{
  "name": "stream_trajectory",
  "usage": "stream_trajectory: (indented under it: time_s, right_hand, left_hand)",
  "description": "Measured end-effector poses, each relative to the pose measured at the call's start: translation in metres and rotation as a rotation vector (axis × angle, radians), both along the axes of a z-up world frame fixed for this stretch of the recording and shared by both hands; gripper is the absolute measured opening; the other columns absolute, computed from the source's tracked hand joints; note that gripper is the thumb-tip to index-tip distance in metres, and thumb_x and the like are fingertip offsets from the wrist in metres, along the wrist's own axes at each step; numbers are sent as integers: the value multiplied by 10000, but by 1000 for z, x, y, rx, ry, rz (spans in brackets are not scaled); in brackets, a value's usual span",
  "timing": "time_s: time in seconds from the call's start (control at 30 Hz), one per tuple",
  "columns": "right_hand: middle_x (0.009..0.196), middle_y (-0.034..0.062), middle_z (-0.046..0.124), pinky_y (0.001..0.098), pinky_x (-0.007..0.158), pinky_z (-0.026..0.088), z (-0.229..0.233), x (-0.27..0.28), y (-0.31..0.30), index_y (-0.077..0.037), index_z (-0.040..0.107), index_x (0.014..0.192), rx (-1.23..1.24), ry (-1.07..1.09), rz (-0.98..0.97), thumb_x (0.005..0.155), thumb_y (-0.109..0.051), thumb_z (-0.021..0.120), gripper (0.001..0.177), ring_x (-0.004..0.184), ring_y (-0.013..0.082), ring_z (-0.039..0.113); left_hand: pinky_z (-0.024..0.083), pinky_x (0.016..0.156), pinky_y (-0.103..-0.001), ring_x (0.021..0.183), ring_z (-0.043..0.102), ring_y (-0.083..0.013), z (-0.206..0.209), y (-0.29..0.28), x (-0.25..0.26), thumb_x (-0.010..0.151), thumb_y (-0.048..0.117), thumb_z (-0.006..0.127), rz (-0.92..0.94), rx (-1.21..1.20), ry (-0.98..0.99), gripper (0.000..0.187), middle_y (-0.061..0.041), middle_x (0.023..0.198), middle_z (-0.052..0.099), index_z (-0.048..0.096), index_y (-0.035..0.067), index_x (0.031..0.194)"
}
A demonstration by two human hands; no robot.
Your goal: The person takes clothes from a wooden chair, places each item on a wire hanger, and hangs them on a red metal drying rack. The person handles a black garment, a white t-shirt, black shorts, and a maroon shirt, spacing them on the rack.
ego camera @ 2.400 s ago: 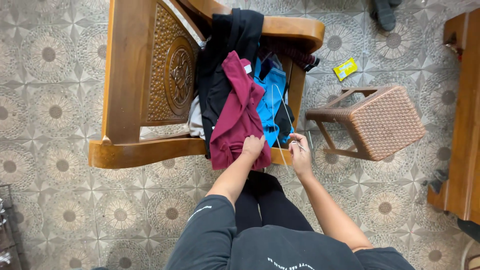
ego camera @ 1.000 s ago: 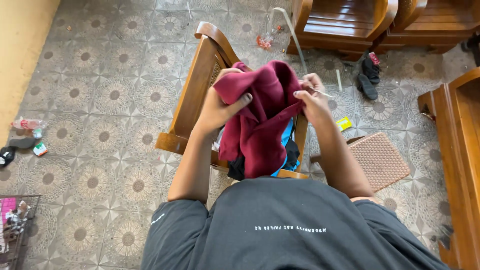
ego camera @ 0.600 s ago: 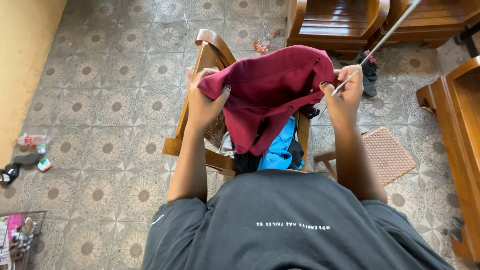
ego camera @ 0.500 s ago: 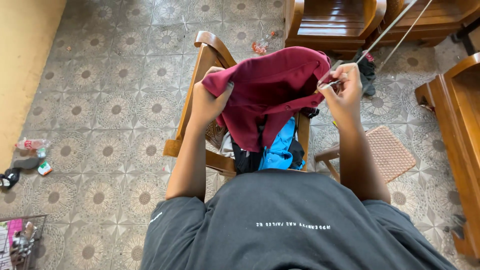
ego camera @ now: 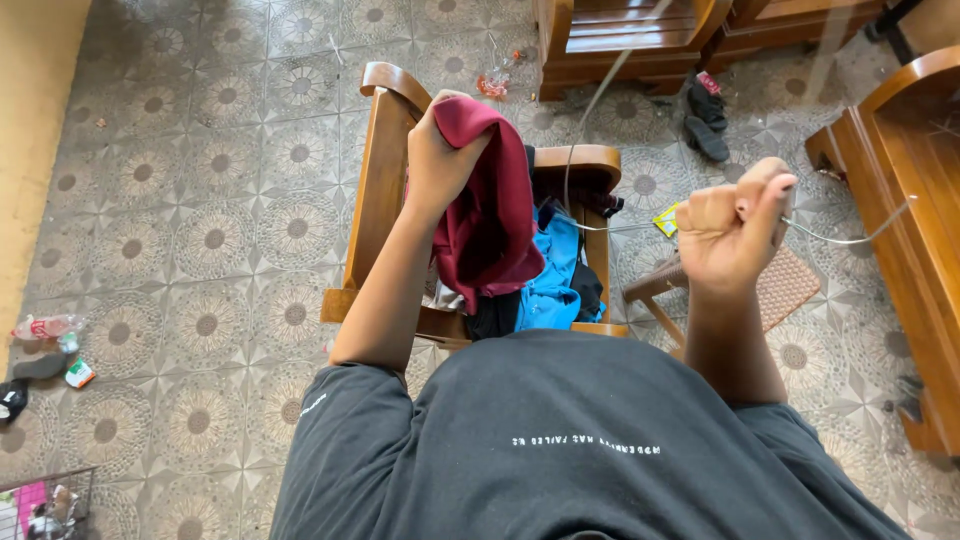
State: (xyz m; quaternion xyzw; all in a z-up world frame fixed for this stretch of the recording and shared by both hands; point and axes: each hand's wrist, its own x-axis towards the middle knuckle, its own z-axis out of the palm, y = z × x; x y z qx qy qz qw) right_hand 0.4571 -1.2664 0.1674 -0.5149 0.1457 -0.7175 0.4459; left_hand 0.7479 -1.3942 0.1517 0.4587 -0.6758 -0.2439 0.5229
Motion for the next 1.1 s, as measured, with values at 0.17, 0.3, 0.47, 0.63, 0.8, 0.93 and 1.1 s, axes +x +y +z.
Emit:
stream_trajectory:
  time_s: [0.17,0.3,0.47,0.63,0.8,0.93,1.1]
  right_hand:
    - [554,-77,158,253,453,117,-9,27,-3,-233,346,908,-141,-123,171,1121,-455,318,309,469,73,102]
    - [523,-60,197,301,452,97,-43,51,-33,-198,338,826,-221,-64,89,1123,-428,387,379,442,93,120]
    - [654,56,448,280,553,310,-142,29,-84,-87,445,714,36,89,-172,1063,-302,610,442,581,128,389]
    - [672,51,552,279,628,327,-150,-6,-88,-21,616,739,98,562,-468,1100,-299,600,455,641,122,460]
    - [639,-6,339,308,602,213,-100,-14,-72,-60,412,658,95,828,-456,1127,-251,617,546,638,111,276]
    - [648,-14,242,325,583,191,-64,-7,-61,-79,279,656,50,942,-463,1111,-113,640,581,636,122,219]
    - [661,-24,383,291,621,303,-37,-2,-56,-51,492,675,30,1071,-474,1110,-161,732,509,665,95,353]
  left_hand:
    - [520,775,-329,824,723,-219,3,0,-7,774,304,744,59,-1,-100,253,31,875,750,633,216,984]
    - [515,779,-340,829,725,-237,7,1,-10,760,315,749,13,-34,-125,278,24,898,753,629,211,988]
    - [487,844,-268,901,621,-134,16,-1,12,841,101,742,-285,-58,149,221,5,957,665,616,122,1021]
    - [456,852,-250,912,548,-97,8,3,29,868,53,640,-359,12,187,167,10,954,616,596,109,1019]
    - [467,833,-246,890,563,-90,-6,2,31,833,26,589,-247,80,173,180,23,919,646,624,122,981]
    - [464,786,-246,838,560,-80,-13,1,25,820,51,590,-122,-5,54,206,39,875,654,642,131,1003]
    - [408,891,-440,926,508,-337,-6,15,4,786,217,636,-145,-384,-360,302,-108,1018,608,637,101,1064]
